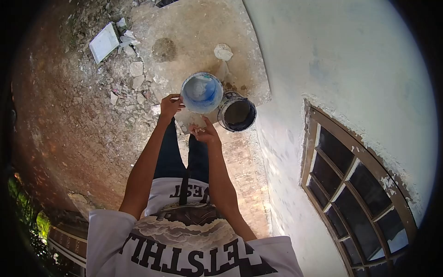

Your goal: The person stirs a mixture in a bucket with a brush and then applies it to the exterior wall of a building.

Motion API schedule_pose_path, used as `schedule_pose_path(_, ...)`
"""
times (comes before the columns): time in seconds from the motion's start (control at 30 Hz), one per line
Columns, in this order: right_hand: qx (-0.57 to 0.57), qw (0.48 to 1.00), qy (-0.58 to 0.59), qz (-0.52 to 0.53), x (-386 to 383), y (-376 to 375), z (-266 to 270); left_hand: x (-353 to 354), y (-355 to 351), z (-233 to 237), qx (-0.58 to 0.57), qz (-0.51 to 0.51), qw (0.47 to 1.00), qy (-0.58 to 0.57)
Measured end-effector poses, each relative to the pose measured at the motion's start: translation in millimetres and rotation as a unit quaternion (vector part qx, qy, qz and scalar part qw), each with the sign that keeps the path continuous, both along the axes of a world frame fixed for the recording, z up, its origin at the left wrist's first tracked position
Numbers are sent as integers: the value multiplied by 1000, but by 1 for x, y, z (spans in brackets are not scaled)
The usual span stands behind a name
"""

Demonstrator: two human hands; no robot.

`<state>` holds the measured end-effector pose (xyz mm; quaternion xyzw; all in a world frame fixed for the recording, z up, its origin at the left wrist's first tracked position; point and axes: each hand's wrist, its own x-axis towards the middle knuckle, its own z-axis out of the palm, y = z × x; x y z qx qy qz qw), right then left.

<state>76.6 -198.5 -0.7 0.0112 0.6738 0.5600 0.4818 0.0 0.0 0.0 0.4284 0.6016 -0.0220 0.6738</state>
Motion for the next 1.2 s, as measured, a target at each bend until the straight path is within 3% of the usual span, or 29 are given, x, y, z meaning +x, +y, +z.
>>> schedule_pose_path(0.07,-108,991,-57,51,-17,-21,-1,-2,-3,3,5,16,1000,-1)
schedule_pose_path(0.1,-102,991,-69,48,-9,-21,-2,7,4,-1,11,15,1000,-13)
schedule_pose_path(0.17,48,994,50,79,-2,-35,6,3,2,-1,12,7,1000,-5)
schedule_pose_path(0.2,-56,960,-133,241,0,-21,31,1,2,0,13,10,1000,-3)
schedule_pose_path(0.23,-54,959,-133,244,9,-2,57,1,2,0,7,-5,1000,-4)
schedule_pose_path(0.27,-86,838,-333,424,23,14,81,1,3,0,2,-21,1000,-4)
schedule_pose_path(0.3,-109,642,-505,566,36,23,95,0,3,-2,3,-18,1000,-3)
schedule_pose_path(0.37,-119,286,-761,570,69,42,89,0,1,-5,17,-25,1000,-6)
schedule_pose_path(0.43,-118,75,-781,608,97,102,125,0,1,-2,13,-19,1000,-7)
schedule_pose_path(0.5,-33,-97,-815,570,115,130,100,1,0,-2,11,-14,1000,-10)
schedule_pose_path(0.53,-31,-98,-816,569,117,138,87,0,0,-2,15,-18,1000,-7)
schedule_pose_path(0.6,29,-290,-764,575,117,148,69,0,1,-3,21,-19,1000,-4)
schedule_pose_path(0.7,27,-304,-724,619,109,146,56,-1,0,-3,28,-6,1000,-11)
schedule_pose_path(0.93,-26,-340,-725,598,79,123,31,1,1,-1,34,-9,999,-12)
schedule_pose_path(1.03,-32,-299,-659,689,76,125,21,0,3,2,35,3,999,-12)
schedule_pose_path(1.1,59,-253,-623,738,76,124,22,0,0,3,33,9,999,-11)
schedule_pose_path(1.2,24,-267,-627,731,63,109,35,2,0,2,30,22,999,-15)
